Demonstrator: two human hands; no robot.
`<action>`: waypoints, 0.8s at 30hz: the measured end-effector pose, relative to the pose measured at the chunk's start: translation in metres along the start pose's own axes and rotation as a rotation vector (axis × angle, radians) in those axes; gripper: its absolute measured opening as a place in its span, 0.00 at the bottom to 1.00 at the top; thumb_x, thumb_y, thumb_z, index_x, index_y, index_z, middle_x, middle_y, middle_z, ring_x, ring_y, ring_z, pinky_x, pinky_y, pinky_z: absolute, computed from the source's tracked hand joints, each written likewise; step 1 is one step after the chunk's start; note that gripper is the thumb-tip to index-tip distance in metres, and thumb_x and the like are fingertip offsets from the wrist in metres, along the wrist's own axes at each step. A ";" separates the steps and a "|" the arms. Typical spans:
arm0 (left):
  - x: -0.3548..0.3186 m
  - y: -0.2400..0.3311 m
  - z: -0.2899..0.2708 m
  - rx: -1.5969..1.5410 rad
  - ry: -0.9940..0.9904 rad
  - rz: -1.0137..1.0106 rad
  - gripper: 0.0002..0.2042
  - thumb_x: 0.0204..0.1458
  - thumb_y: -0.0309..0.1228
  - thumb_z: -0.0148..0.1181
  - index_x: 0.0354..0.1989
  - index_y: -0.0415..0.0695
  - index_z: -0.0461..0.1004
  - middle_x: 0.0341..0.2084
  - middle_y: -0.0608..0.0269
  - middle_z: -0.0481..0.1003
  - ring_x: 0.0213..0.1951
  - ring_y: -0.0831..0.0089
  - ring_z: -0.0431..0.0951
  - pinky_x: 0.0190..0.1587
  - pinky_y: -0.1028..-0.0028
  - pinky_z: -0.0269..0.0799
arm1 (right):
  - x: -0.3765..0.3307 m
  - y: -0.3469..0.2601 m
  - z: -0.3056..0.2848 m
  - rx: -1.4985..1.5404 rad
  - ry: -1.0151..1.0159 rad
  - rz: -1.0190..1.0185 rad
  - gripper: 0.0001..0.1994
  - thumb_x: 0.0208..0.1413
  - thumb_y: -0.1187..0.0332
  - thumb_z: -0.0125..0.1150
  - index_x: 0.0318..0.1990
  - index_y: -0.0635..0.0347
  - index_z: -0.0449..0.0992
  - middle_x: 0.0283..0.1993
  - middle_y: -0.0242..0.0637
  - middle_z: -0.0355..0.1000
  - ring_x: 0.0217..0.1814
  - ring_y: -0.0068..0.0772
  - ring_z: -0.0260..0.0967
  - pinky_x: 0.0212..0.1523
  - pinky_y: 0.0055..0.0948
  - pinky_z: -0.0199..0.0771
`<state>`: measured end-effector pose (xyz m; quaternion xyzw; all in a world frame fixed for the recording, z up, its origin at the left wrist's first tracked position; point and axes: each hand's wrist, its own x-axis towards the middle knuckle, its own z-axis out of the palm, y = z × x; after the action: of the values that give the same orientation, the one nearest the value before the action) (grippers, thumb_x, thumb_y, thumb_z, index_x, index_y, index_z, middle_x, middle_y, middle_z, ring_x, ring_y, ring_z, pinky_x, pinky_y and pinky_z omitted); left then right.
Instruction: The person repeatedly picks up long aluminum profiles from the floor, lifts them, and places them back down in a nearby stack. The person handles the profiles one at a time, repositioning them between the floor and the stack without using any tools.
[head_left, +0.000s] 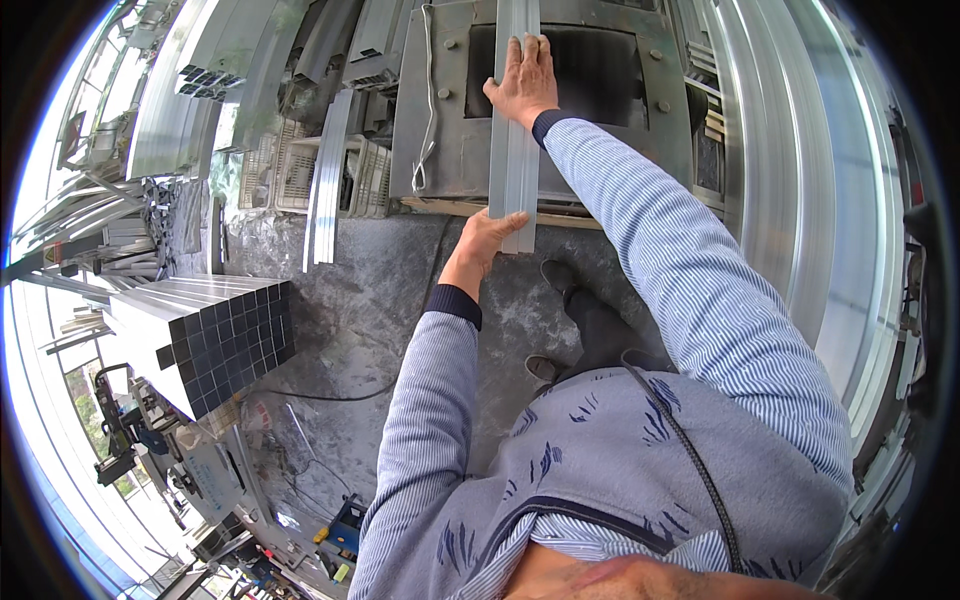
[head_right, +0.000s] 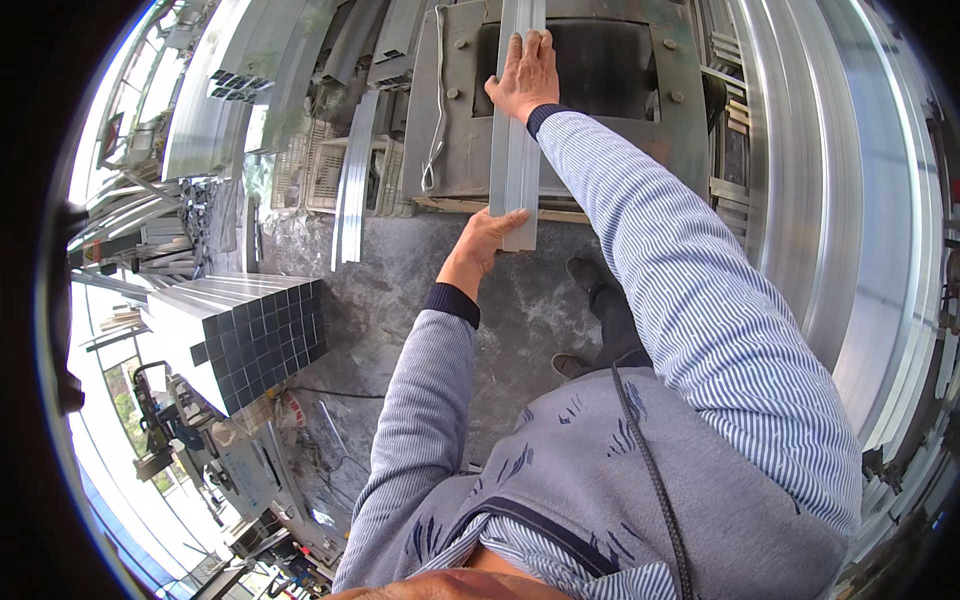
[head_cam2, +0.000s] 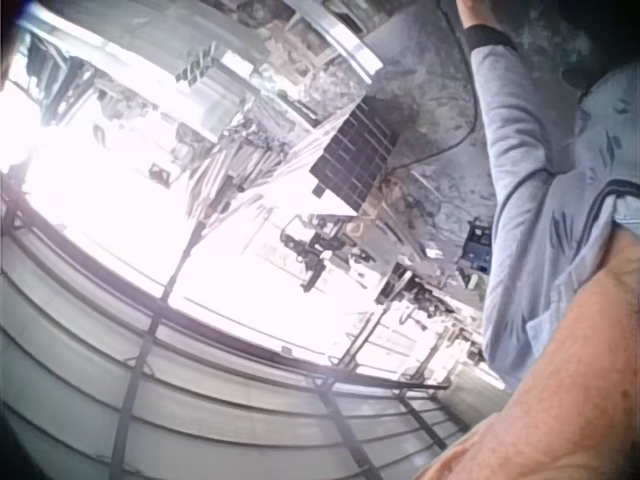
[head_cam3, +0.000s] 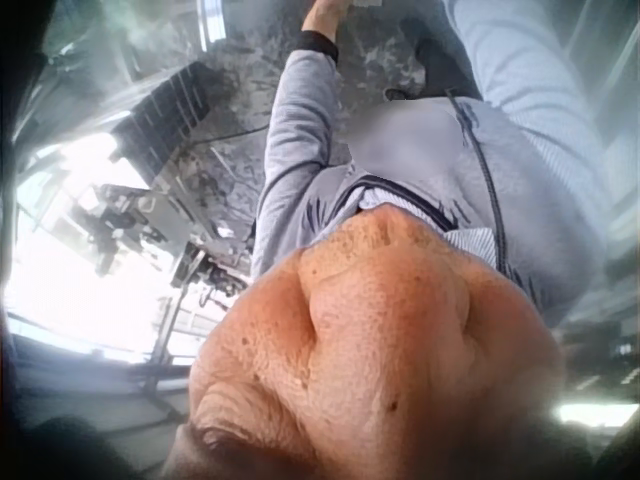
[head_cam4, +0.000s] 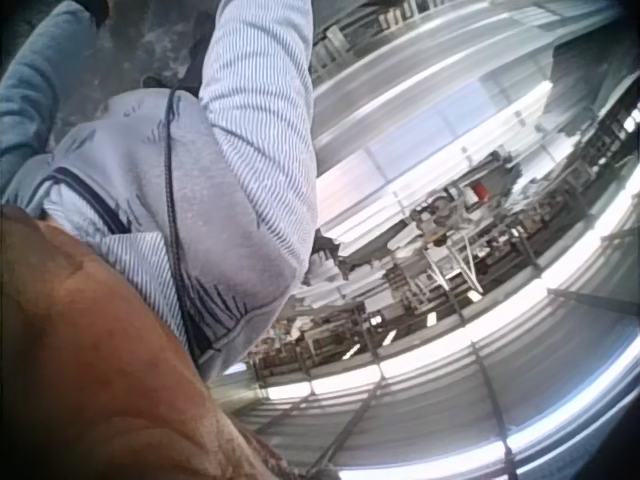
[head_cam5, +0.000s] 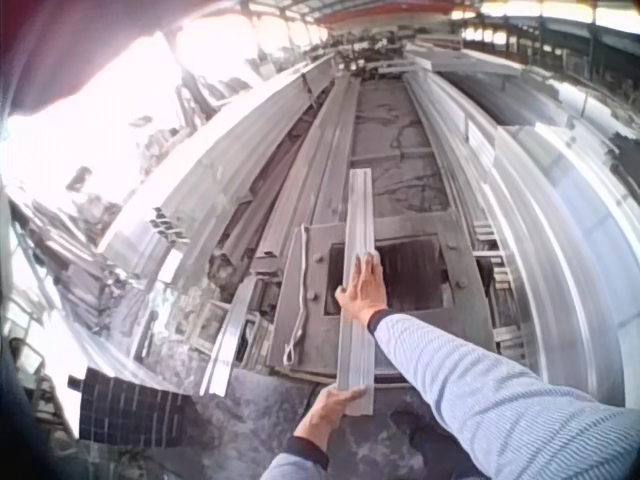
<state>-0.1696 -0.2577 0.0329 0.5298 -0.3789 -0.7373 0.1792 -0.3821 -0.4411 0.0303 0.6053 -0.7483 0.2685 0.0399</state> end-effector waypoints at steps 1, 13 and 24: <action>0.003 0.006 0.001 0.010 0.001 -0.011 0.32 0.60 0.43 0.80 0.65 0.34 0.78 0.56 0.49 0.83 0.58 0.60 0.83 0.57 0.59 0.80 | 0.004 0.001 0.000 -0.002 0.023 0.006 0.43 0.58 0.50 0.70 0.74 0.70 0.67 0.81 0.60 0.57 0.86 0.65 0.47 0.86 0.52 0.50; -0.077 -0.121 -0.010 0.059 0.025 -0.030 0.32 0.55 0.43 0.84 0.62 0.36 0.81 0.50 0.56 0.86 0.49 0.65 0.86 0.51 0.63 0.83 | -0.138 -0.032 -0.037 0.015 -0.026 0.025 0.44 0.58 0.52 0.71 0.75 0.73 0.63 0.79 0.62 0.53 0.82 0.69 0.50 0.81 0.61 0.54; -0.226 -0.268 -0.047 0.100 0.049 -0.045 0.30 0.57 0.42 0.81 0.62 0.37 0.81 0.51 0.61 0.85 0.51 0.71 0.84 0.56 0.66 0.80 | -0.330 -0.098 -0.067 0.107 -0.243 0.094 0.48 0.61 0.51 0.68 0.80 0.75 0.56 0.85 0.62 0.40 0.76 0.70 0.56 0.79 0.57 0.61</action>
<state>-0.0056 0.0490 -0.0289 0.5644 -0.3987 -0.7082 0.1449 -0.2220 -0.1309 -0.0047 0.5990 -0.7596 0.2345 -0.0959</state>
